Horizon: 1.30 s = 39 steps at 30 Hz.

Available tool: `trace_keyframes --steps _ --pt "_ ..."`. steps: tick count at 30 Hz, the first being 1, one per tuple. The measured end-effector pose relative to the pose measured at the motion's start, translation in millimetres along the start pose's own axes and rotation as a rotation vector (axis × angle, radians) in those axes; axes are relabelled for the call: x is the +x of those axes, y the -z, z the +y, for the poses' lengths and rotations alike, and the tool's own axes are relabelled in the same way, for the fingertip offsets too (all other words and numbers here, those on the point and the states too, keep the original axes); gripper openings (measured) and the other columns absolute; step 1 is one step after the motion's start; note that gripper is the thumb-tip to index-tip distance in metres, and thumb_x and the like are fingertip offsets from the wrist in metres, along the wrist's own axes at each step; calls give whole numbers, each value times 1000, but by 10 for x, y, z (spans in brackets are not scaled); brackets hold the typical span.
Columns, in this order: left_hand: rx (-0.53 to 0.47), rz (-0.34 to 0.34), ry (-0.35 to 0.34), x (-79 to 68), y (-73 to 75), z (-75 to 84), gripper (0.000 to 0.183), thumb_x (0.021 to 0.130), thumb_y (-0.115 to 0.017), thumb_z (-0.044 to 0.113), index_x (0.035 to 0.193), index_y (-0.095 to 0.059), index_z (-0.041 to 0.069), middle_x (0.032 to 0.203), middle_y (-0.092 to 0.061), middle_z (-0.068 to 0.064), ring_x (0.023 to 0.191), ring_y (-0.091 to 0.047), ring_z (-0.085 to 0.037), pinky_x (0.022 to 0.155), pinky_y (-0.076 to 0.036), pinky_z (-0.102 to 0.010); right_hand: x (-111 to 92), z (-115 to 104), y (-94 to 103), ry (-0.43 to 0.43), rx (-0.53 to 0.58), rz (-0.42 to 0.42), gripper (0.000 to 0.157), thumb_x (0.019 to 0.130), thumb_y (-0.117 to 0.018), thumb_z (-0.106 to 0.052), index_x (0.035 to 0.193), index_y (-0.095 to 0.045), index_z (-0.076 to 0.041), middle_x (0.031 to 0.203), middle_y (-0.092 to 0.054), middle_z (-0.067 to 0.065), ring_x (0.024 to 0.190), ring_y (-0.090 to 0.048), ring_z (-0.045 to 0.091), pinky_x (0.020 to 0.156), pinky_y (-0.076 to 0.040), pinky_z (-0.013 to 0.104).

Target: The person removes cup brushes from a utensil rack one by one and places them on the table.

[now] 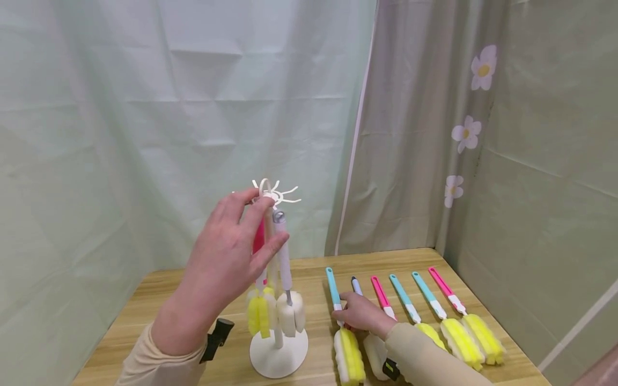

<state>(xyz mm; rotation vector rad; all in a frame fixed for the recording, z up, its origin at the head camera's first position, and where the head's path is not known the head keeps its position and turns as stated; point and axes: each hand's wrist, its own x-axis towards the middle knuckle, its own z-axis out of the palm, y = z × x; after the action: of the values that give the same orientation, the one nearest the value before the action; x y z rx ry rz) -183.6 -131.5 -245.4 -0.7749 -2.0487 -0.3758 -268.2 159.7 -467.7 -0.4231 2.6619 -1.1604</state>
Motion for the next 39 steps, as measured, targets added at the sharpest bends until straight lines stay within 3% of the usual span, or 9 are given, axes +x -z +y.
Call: trace_keyframes --steps 13,17,20,26,28,35,39 --pt "7 -21 -16 13 38 5 61 96 -88 29 145 -63 2 148 -60 -27 137 -55 -49 117 -47 -62 20 21 -42 -37 -129 16 40 101 -75 -16 132 -65 7 76 -62 3 55 -55 11 50 -46 26" --pt "1 -17 -52 48 57 -18 60 95 -89 28 142 -64 0 143 -62 -24 136 -57 -46 126 -37 -60 15 17 -35 -30 -205 29 48 99 -77 -18 136 -65 10 97 -71 11 73 -62 19 68 -57 38" --pt "-13 -4 -75 73 66 -43 57 95 -89 27 139 -67 -1 137 -64 -22 131 -60 -44 129 -32 -60 50 91 -45 -5 -256 34 50 99 -76 -23 134 -66 11 111 -71 14 88 -61 24 84 -57 45" --pt "-29 8 -98 114 90 -91 52 95 -89 27 135 -71 0 131 -67 -20 123 -63 -42 129 -30 -62 43 75 -36 -10 -239 20 42 96 -73 -21 126 -67 8 99 -67 10 84 -59 24 77 -53 41" --pt "-37 8 -105 124 98 -109 49 94 -89 27 133 -73 1 128 -68 -19 122 -64 -42 129 -31 -62 15 -2 -31 -43 -229 15 43 94 -74 -17 128 -67 8 101 -67 11 86 -60 26 80 -53 43" --pt "-75 10 -115 136 93 -165 43 93 -91 25 126 -75 4 121 -70 -17 119 -66 -40 128 -32 -62 81 76 -69 -46 -281 19 46 96 -73 -21 129 -67 9 110 -70 14 91 -61 27 87 -55 47" --pt "-81 17 -115 134 86 -183 41 92 -92 25 124 -75 4 116 -71 -16 114 -68 -39 128 -32 -61 96 112 -72 -23 -285 38 33 93 -75 -21 114 -69 3 100 -69 12 86 -60 27 83 -56 48"
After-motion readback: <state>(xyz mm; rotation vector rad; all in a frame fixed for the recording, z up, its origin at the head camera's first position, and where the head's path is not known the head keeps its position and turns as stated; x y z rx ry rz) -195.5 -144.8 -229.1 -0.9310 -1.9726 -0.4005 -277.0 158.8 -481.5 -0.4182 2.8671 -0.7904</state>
